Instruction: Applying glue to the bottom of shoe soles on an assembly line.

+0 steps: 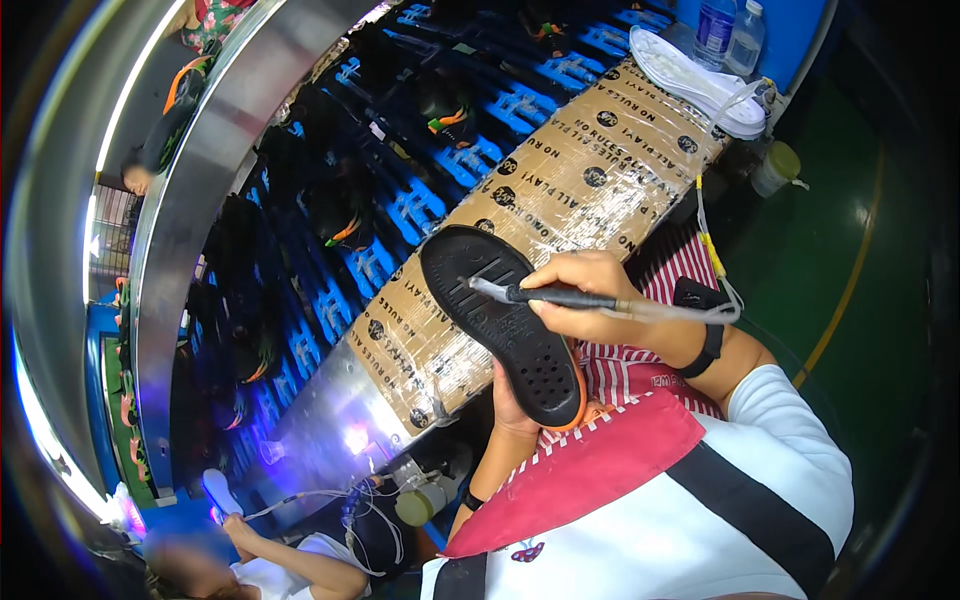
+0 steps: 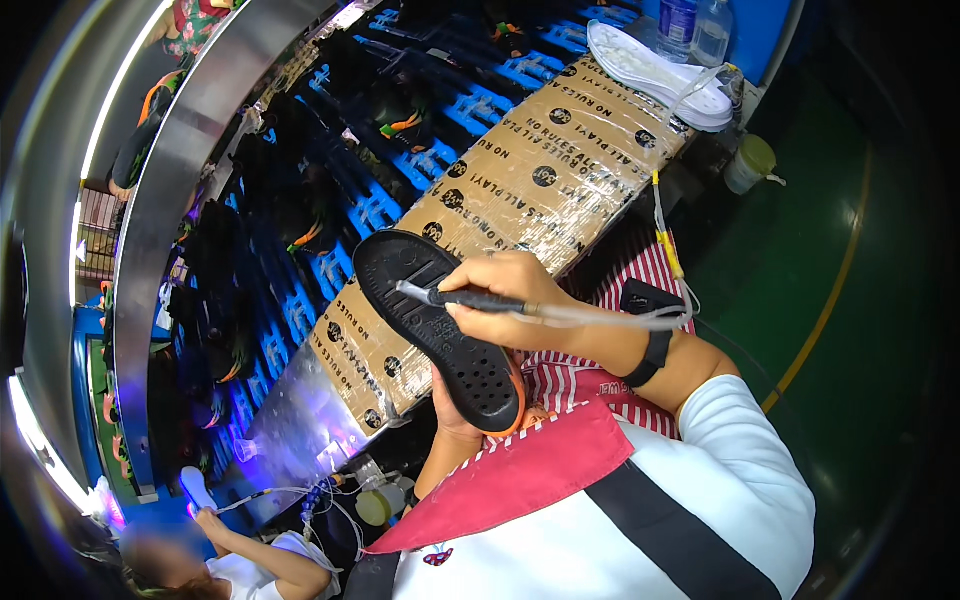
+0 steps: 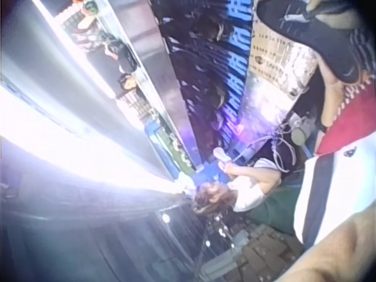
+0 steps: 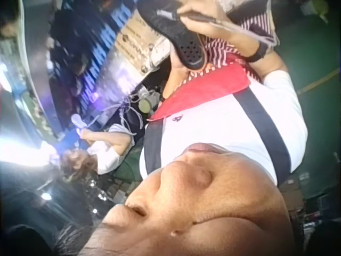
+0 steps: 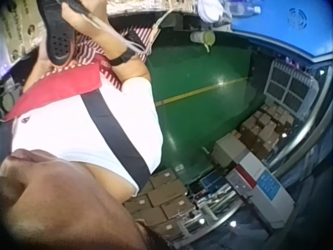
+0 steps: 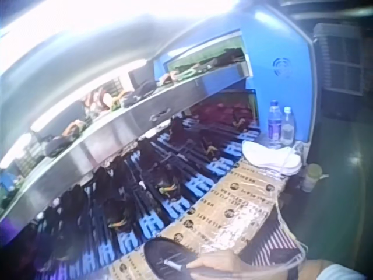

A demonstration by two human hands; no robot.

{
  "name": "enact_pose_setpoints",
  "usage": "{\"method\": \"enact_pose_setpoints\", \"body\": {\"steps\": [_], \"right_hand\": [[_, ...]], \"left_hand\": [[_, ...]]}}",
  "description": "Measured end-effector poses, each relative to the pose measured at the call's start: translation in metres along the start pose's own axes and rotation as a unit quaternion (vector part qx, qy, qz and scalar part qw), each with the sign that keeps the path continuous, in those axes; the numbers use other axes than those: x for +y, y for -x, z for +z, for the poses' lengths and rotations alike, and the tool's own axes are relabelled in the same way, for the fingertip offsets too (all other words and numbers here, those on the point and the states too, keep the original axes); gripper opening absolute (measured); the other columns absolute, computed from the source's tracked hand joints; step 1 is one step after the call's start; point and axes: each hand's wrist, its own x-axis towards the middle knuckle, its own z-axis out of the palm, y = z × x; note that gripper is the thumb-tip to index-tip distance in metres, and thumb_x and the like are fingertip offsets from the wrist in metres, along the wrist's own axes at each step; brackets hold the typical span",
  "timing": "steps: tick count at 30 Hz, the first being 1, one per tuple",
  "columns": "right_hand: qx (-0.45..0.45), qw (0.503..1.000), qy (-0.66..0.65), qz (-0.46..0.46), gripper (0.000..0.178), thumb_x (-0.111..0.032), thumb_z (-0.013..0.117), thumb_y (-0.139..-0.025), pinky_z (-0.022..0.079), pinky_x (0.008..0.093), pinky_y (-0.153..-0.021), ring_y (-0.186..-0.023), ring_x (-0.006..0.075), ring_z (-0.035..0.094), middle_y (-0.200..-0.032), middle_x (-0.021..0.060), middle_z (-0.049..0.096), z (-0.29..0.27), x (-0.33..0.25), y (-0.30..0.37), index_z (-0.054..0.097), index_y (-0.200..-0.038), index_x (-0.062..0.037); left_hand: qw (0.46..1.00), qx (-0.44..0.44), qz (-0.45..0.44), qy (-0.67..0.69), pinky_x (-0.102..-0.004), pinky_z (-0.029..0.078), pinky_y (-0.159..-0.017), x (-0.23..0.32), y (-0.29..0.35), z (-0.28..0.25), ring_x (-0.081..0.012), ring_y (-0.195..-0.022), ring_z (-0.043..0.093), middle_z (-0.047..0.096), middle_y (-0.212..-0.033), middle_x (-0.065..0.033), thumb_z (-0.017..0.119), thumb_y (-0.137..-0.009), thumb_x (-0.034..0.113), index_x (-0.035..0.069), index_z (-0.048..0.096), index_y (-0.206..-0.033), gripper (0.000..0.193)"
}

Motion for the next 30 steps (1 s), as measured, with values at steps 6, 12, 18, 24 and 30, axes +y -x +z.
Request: {"method": "enact_pose_setpoints", "body": {"steps": [6, 12, 18, 24, 30], "right_hand": [[-0.003, 0.967, 0.177, -0.182, 0.022, -0.011, 0.064, -0.065, 0.044, 0.0309, -0.050, -0.059, 0.0239, 0.054, -0.065, 0.0081, 0.052, 0.013, 0.000, 0.007, 0.056, -0.082, -0.0015], [-0.126, 0.961, 0.120, -0.214, 0.022, -0.013, 0.064, -0.064, 0.044, 0.0305, -0.054, -0.061, 0.0228, 0.054, -0.066, 0.0080, 0.052, 0.023, 0.001, 0.020, 0.055, -0.080, -0.0009], [-0.049, 0.975, 0.119, -0.180, 0.020, -0.011, 0.063, -0.067, 0.044, 0.0301, -0.054, -0.061, 0.0224, 0.053, -0.067, 0.0077, 0.052, 0.016, -0.005, 0.019, 0.056, -0.083, -0.0008], [-0.150, 0.960, 0.109, -0.209, 0.023, -0.011, 0.062, -0.065, 0.045, 0.0311, -0.052, -0.062, 0.0218, 0.053, -0.065, 0.0069, 0.050, 0.026, -0.010, 0.035, 0.056, -0.086, -0.0002], [-0.081, 0.968, 0.149, -0.187, 0.030, -0.010, 0.062, -0.063, 0.044, 0.0312, -0.055, -0.062, 0.0225, 0.052, -0.067, 0.0072, 0.051, 0.020, -0.009, 0.034, 0.055, -0.090, 0.0011]], "left_hand": [[0.998, -0.017, 0.033, -0.056, -0.0381, 0.038, -0.094, -0.001, 0.002, 0.008, -0.0231, -0.110, 0.048, 0.048, -0.121, -0.0071, 0.049, -0.081, 0.050, 0.012, 0.038, -0.126, 0.060], [0.999, -0.049, 0.011, -0.018, -0.0375, 0.041, -0.091, 0.003, 0.001, -0.009, -0.0224, -0.106, 0.049, 0.049, -0.116, -0.0069, 0.046, -0.082, 0.051, 0.014, 0.044, -0.117, 0.051], [0.997, -0.043, 0.048, -0.034, -0.0374, 0.039, -0.092, 0.007, -0.002, -0.006, -0.0235, -0.106, 0.049, 0.050, -0.117, -0.0075, 0.049, -0.079, 0.052, 0.014, 0.045, -0.117, 0.053], [0.991, -0.129, 0.022, -0.016, -0.0377, 0.043, -0.087, 0.010, -0.007, -0.011, -0.0237, -0.100, 0.054, 0.055, -0.109, -0.0094, 0.042, -0.081, 0.054, 0.009, 0.050, -0.112, 0.056], [0.995, 0.033, 0.089, -0.010, -0.0388, 0.043, -0.087, 0.014, -0.005, -0.025, -0.0240, -0.099, 0.053, 0.053, -0.112, -0.0116, 0.046, -0.079, 0.056, 0.011, 0.048, -0.115, 0.058]]}}
